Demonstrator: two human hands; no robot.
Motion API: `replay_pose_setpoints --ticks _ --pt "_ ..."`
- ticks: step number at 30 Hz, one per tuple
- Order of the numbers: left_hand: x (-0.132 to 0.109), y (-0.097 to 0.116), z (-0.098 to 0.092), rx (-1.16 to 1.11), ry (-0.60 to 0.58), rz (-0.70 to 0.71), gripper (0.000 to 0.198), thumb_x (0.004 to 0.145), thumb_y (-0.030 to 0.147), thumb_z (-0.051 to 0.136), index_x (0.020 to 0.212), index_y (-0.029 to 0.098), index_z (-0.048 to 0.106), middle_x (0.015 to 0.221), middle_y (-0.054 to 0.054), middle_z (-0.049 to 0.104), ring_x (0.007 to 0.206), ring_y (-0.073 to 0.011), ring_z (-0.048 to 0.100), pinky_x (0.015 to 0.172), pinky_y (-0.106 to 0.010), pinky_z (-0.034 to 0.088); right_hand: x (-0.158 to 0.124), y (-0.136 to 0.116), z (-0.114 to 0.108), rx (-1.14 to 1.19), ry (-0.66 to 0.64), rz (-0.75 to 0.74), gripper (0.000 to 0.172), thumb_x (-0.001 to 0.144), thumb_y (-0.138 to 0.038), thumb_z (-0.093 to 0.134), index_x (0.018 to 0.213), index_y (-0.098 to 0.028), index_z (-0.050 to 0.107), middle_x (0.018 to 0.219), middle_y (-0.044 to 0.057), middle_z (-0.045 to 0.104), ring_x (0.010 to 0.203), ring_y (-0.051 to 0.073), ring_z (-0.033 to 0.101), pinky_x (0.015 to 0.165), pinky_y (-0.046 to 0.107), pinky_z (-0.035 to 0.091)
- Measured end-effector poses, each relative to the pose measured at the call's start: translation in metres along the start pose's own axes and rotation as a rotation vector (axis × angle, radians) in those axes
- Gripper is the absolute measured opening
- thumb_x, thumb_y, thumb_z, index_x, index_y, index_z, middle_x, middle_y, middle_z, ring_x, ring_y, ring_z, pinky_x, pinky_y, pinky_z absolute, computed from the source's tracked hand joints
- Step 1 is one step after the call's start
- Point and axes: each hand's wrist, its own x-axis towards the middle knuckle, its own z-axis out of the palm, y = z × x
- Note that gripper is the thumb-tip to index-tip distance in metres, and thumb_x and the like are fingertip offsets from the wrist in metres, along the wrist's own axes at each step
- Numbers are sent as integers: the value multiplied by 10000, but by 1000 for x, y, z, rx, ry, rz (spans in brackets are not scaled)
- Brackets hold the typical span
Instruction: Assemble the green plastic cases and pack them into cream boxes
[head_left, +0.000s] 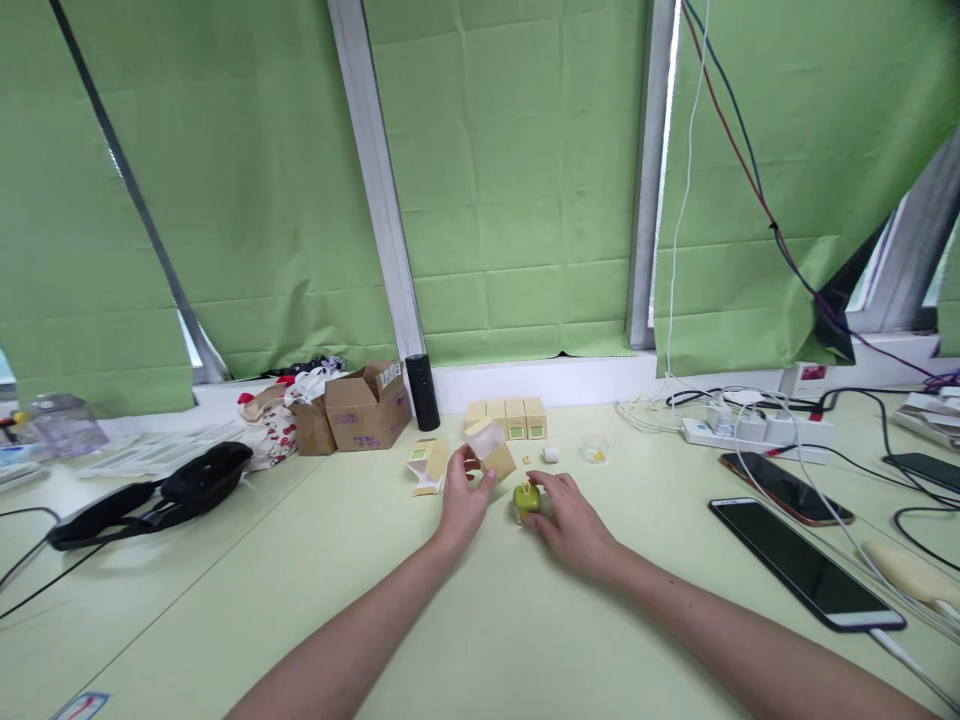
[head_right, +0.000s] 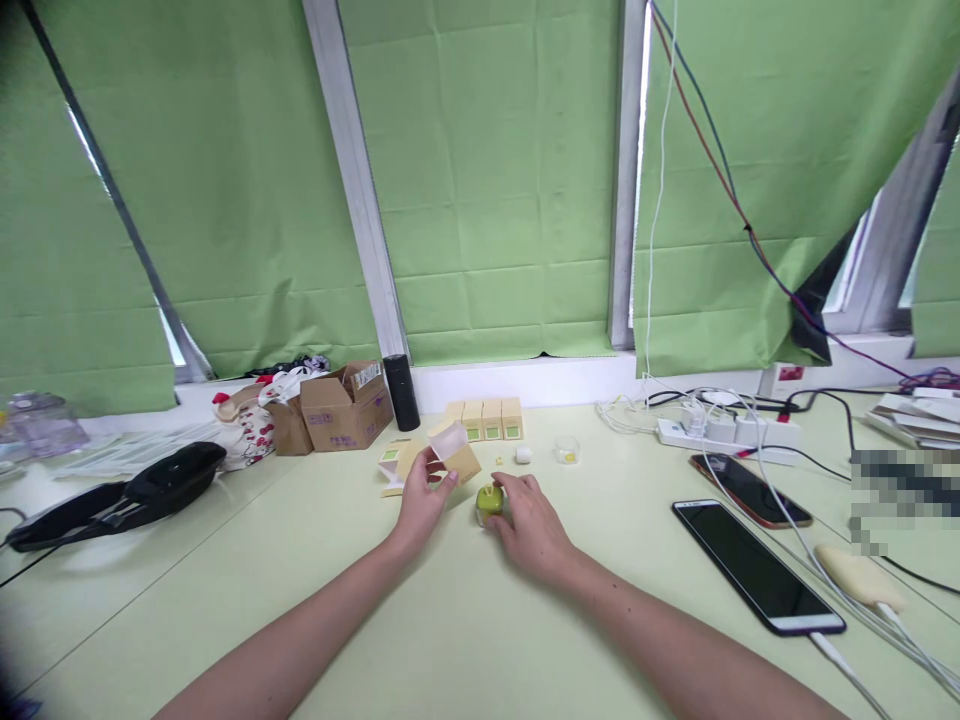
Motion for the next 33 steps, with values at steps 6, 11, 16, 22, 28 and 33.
replay_pose_setpoints --ticks 6,11,16,22,28,33 --pt "1 -1 -1 32 -106 -100 493 720 133 713 1201 163 610 1160 -110 697 1032 -247 648 912 -375 493 6 6 -8 -91 -33 117 369 840 -162 665 1204 -226 668 1219 94 720 1171 302 633 963 397 490" --pt "-6 1 0 11 -314 -162 518 653 77 696 1163 158 652 1166 -122 713 1004 -263 664 848 -358 519 12 24 -22 -116 -8 225 408 793 -179 685 1199 -219 673 1200 90 734 1141 306 664 938 391 489" --pt "-12 1 1 22 -428 -100 548 643 60 712 1174 177 646 1198 -121 700 1055 -267 652 925 -377 503 17 32 -31 -143 -45 248 332 791 -191 680 1121 -219 679 1169 89 738 1084 290 675 891 381 486" --pt "-16 20 -2 -80 -292 58 351 845 274 704 1154 236 540 1222 -86 627 1165 -248 606 1024 -395 461 17 31 -31 -131 -52 267 331 790 -192 699 1118 -225 672 1130 76 742 1051 273 680 842 346 480" --pt "-14 25 1 -34 -233 98 191 937 381 620 1039 222 598 1160 -87 654 1076 -232 638 996 -377 465 19 29 -34 -115 -73 292 355 776 -201 717 1129 -220 688 1108 69 743 1039 265 678 836 327 473" --pt "-11 21 3 -7 -215 75 233 921 419 632 980 198 680 1056 -93 723 1025 -248 657 954 -372 480 20 29 -38 -91 -90 303 336 781 -222 725 1117 -213 709 1084 72 748 952 246 691 805 317 474"
